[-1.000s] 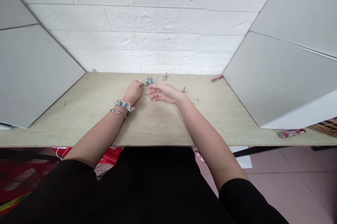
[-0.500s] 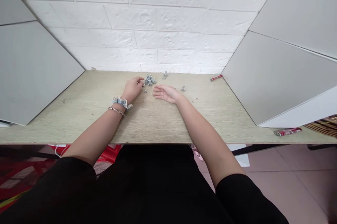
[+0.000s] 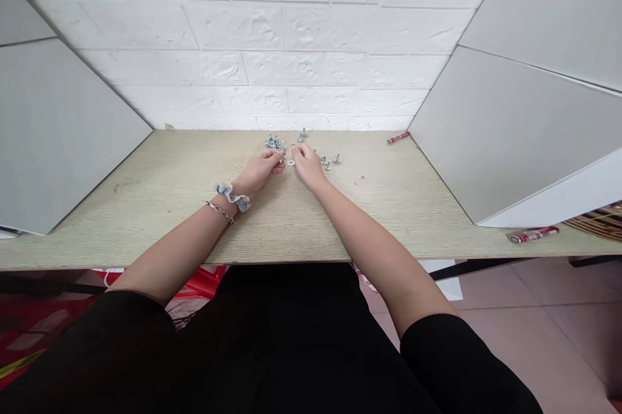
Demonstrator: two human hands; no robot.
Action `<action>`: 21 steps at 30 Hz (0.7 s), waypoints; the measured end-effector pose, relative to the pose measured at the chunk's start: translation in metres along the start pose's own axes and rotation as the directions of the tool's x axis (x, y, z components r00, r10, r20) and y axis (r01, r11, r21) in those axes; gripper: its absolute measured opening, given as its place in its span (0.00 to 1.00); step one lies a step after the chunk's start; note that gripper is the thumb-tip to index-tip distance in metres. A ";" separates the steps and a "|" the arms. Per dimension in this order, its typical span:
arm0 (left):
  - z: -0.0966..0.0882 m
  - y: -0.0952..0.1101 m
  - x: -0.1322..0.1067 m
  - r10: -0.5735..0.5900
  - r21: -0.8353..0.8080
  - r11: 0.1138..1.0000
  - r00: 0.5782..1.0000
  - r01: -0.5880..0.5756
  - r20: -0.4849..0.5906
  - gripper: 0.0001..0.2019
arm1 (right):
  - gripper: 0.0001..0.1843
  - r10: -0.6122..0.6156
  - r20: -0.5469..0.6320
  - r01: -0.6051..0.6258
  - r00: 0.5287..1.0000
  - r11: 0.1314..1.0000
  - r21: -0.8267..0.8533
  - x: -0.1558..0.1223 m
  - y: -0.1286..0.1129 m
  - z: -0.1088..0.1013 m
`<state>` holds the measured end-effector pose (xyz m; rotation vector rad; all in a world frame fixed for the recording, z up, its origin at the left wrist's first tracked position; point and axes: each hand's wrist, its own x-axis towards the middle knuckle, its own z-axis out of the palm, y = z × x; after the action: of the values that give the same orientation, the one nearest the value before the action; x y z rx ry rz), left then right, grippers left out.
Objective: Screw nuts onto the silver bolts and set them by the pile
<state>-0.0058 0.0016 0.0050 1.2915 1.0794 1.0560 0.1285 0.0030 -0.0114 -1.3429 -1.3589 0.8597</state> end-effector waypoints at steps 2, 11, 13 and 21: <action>-0.001 -0.004 -0.001 0.033 0.114 0.993 0.997 -0.041 0.071 0.12 | 0.19 -0.072 0.011 0.073 0.997 0.988 -0.135 -0.003 0.001 -0.001; -0.001 -0.014 0.000 0.152 0.362 0.908 0.971 -0.212 0.186 0.06 | 0.24 -0.123 0.191 0.199 0.974 0.866 -0.459 -0.006 -0.002 -0.005; -0.002 -0.016 0.002 0.168 0.412 0.881 0.968 -0.233 0.189 0.05 | 0.25 -0.129 0.208 0.218 0.970 0.843 -0.491 -0.008 -0.004 -0.005; -0.003 -0.015 0.007 0.234 0.624 0.723 0.955 -0.297 0.184 0.06 | 0.23 -0.198 0.308 0.335 0.931 0.801 -0.496 -0.010 -0.006 -0.009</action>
<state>-0.0078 0.0085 -0.0102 2.0904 1.2678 0.8319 0.1340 -0.0088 -0.0056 -1.4383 -2.0427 0.4589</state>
